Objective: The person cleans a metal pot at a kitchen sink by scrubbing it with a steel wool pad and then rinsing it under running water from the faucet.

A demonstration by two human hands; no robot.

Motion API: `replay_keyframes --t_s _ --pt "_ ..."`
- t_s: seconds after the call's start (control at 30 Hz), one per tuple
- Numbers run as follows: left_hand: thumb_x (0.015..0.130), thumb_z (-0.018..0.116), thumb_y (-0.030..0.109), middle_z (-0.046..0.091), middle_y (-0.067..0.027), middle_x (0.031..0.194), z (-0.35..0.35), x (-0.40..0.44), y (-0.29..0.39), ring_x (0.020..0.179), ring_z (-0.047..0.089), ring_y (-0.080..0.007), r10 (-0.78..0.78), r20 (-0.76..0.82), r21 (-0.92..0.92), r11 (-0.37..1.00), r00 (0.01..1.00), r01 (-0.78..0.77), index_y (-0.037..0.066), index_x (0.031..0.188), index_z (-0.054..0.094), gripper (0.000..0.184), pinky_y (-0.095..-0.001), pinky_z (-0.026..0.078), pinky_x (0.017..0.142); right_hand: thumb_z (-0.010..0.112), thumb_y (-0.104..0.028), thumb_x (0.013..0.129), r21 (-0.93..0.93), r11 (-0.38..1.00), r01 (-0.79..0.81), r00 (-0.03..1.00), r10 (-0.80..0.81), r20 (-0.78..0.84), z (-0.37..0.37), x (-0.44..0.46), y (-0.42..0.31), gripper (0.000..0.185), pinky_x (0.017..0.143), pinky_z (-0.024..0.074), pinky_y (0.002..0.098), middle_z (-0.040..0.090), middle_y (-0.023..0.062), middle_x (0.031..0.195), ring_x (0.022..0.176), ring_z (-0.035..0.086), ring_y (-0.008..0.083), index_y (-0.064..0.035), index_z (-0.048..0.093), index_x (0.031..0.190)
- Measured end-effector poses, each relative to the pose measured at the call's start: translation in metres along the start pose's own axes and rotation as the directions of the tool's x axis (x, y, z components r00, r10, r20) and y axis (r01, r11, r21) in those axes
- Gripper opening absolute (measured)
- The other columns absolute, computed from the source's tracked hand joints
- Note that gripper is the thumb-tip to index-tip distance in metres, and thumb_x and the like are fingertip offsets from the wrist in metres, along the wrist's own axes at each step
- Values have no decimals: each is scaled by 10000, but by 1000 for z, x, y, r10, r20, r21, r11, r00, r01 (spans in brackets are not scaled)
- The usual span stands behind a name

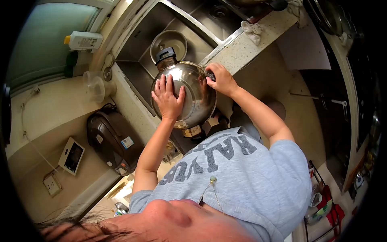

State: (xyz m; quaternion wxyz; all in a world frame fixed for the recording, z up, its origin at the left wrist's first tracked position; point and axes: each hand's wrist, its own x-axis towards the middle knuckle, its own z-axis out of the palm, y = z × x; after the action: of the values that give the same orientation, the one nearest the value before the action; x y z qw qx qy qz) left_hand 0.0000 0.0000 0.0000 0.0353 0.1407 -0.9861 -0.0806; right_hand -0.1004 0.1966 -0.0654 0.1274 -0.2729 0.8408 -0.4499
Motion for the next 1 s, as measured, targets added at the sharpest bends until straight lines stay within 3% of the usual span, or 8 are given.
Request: replay_keyframes --t_s 0.07,0.3,0.43,0.53,0.7,0.77,0.9,1.0 --pt "809 537 459 336 -95 1402 -2 -3 1 1306 256 -311 10 -13 15 1000 1000 -9 151 1318 414 608 -590 172 1016 651 -75 699 108 987 116 983 -99 -155 0 0 1 309 796 452 348 539 123 974 928 533 286 -24 601 1000" --pt "809 539 457 340 -98 1398 1 -6 9 1302 260 -317 -15 21 -2 1000 1000 15 145 1317 413 610 -587 175 1013 627 -56 700 -28 997 72 983 -66 173 -8 14 15 144 785 461 371 548 117 931 897 549 297 -8 632 836" --pt "808 539 452 342 -101 1397 -2 0 3 1298 264 -318 3 -6 23 1000 1000 -3 140 1319 411 612 -582 179 1010 603 -55 705 -20 986 167 980 -164 112 9 65 9 90 781 463 390 554 105 935 898 544 299 -20 633 782" --pt "809 539 446 341 -102 1399 -4 1 -1 1297 265 -317 8 3 43 999 1000 -8 139 1321 409 611 -580 178 1011 585 -79 722 -216 962 170 966 -120 229 -1 56 7 77 778 474 391 555 60 914 926 529 265 -70 660 735" --pt "807 542 439 340 -101 1401 -3 1 4 1301 259 -312 -9 9 17 1000 1000 9 135 1319 414 609 -579 166 1018 575 -91 745 -306 909 283 940 -199 279 1 66 2 79 752 473 390 559 51 902 932 527 262 -73 652 735" --pt "804 545 439 340 -98 1401 -3 2 3 1300 261 -311 -4 -12 16 1000 1000 5 137 1317 416 609 -581 165 1018 576 -76 735 -177 969 170 973 -137 184 17 92 8 94 743 468 392 563 40 872 906 527 263 -87 669 725" --pt "799 535 472 354 -106 1392 0 5 2 1291 279 -316 -3 -17 24 1000 1000 3 128 1301 443 616 -576 168 1014 607 -79 709 -194 877 440 855 -344 388 -11 80 15 46 734 455 403 574 55 880 887 540 309 -88 636 744" --pt "796 541 471 360 -106 1388 -3 -3 4 1292 279 -315 -14 3 30 999 1000 14 134 1301 443 615 -570 167 1016 600 -95 743 -176 932 317 893 -231 386 2 94 12 100 761 442 411 577 75 895 920 535 324 -91 618 842"
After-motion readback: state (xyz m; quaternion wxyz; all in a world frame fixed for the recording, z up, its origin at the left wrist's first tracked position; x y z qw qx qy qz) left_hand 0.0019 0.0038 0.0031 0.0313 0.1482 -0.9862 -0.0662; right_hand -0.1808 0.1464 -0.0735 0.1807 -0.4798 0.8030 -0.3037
